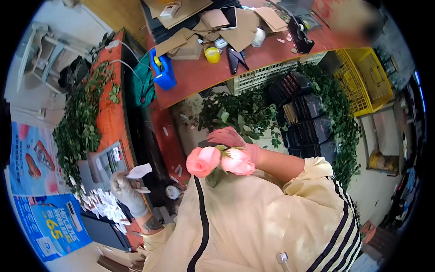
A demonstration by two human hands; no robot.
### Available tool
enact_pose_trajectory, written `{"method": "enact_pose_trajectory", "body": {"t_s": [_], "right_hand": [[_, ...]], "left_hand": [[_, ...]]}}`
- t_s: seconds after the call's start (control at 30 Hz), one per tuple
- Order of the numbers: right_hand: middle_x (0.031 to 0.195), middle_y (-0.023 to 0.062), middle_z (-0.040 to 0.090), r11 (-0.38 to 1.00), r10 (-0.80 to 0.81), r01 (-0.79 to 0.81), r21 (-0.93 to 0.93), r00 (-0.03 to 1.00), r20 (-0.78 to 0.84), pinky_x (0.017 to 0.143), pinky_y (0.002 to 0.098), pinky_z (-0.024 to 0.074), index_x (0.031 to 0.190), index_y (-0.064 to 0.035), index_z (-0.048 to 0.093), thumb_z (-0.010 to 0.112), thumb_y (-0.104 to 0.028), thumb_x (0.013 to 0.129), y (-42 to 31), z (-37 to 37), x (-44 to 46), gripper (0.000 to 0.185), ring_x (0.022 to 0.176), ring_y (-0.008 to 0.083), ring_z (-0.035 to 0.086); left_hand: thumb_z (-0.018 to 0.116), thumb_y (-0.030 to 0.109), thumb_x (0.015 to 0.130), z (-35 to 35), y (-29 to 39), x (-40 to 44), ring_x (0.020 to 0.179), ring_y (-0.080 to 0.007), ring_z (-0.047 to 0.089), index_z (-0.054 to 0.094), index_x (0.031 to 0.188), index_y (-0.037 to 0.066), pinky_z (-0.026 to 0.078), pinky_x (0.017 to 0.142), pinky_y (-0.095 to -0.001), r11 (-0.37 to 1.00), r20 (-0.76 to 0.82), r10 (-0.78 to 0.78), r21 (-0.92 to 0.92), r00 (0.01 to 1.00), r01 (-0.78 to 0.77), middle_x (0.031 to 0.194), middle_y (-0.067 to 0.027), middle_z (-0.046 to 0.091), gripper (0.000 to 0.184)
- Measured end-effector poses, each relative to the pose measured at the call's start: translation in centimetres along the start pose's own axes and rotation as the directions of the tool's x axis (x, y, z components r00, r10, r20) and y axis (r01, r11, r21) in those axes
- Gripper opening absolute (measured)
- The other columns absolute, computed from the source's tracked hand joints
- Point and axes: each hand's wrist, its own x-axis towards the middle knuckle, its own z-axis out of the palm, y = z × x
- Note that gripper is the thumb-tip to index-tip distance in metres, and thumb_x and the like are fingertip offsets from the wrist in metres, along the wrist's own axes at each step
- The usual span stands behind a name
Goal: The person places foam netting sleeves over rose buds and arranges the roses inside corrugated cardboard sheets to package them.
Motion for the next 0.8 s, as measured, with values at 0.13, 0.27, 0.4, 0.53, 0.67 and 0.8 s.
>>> {"method": "enact_pose_trajectory", "body": {"t_s": [0.13,0.27,0.4,0.53,0.67,0.8], "right_hand": [[0.103,0.0125,0.058,0.993,-0.041,0.041,0.112,0.999,-0.001,0.087,0.0409,0.0385,0.104,-0.0026,0.056,0.066,-0.038,0.057,0.5,-0.4,-0.3,0.06,0.101,0.0302,0.054],[0.092,0.0129,0.058,0.963,-0.267,0.266,0.026,0.963,0.032,0.067,0.0406,0.0485,0.089,-0.0041,0.059,0.065,-0.031,0.06,-1.0,-1.3,3.7,0.04,0.081,0.0326,0.058],[0.093,0.0095,0.053,0.98,-0.103,0.149,-0.13,0.946,0.307,0.073,0.0395,0.0469,0.099,-0.0094,0.06,0.062,-0.038,0.063,-1.2,1.7,4.7,0.046,0.085,0.0303,0.054],[0.093,0.0056,0.051,0.895,0.056,0.183,-0.408,0.859,0.508,0.075,0.0353,0.0436,0.111,-0.0127,0.054,0.058,-0.03,0.066,4.9,8.8,4.4,0.048,0.088,0.0209,0.052],[0.1,0.015,0.056,0.795,0.49,0.126,-0.594,0.442,0.751,0.088,0.0452,0.0376,0.118,-0.0033,0.049,0.055,-0.036,0.074,17.6,14.8,0.8,0.055,0.104,0.0302,0.049],[0.137,0.0226,0.033,0.823,0.559,-0.183,-0.538,0.435,0.707,0.109,0.0451,0.0194,0.136,-0.0027,0.03,0.049,-0.047,0.083,14.7,17.7,-3.8,0.072,0.131,0.0351,0.027]], "left_hand": [[0.056,0.037,0.089,-2.0,-5.5,-2.3,0.047,-0.0057,0.042,0.056,0.086,-0.001,0.033,0.044,-0.0201,0.992,-0.012,-0.113,0.057,0.994,0.113,0.064,-0.0025,0.05,0.039],[0.053,0.021,0.09,-3.9,-10.2,-6.9,0.054,-0.0076,0.045,0.058,0.083,-0.001,0.038,0.049,-0.0232,0.874,-0.042,-0.401,0.282,0.915,0.396,0.061,-0.0009,0.05,0.024],[0.051,0.024,0.087,-8.8,-18.7,-16.1,0.052,-0.0174,0.052,0.056,0.075,-0.004,0.042,0.051,-0.0355,0.642,-0.226,-0.431,0.604,0.873,0.473,0.061,-0.0142,0.054,0.03],[0.051,0.019,0.083,-9.5,-16.4,-23.8,0.064,-0.0216,0.055,0.06,0.083,-0.005,0.045,0.059,-0.0371,0.329,-0.318,-0.645,0.705,0.695,0.628,0.073,-0.0185,0.059,0.026],[0.051,0.021,0.085,-12.3,-17.2,-32.8,0.064,-0.0198,0.054,0.06,0.084,-0.004,0.044,0.058,-0.0363,0.137,-0.287,-0.88,0.609,0.378,0.781,0.072,-0.0165,0.06,0.026],[0.051,0.022,0.087,-12.0,-16.0,-42.0,0.063,-0.0181,0.054,0.061,0.084,-0.002,0.044,0.057,-0.0355,0.1,-0.402,-0.876,0.388,0.266,0.916,0.072,-0.0146,0.06,0.026]]}}
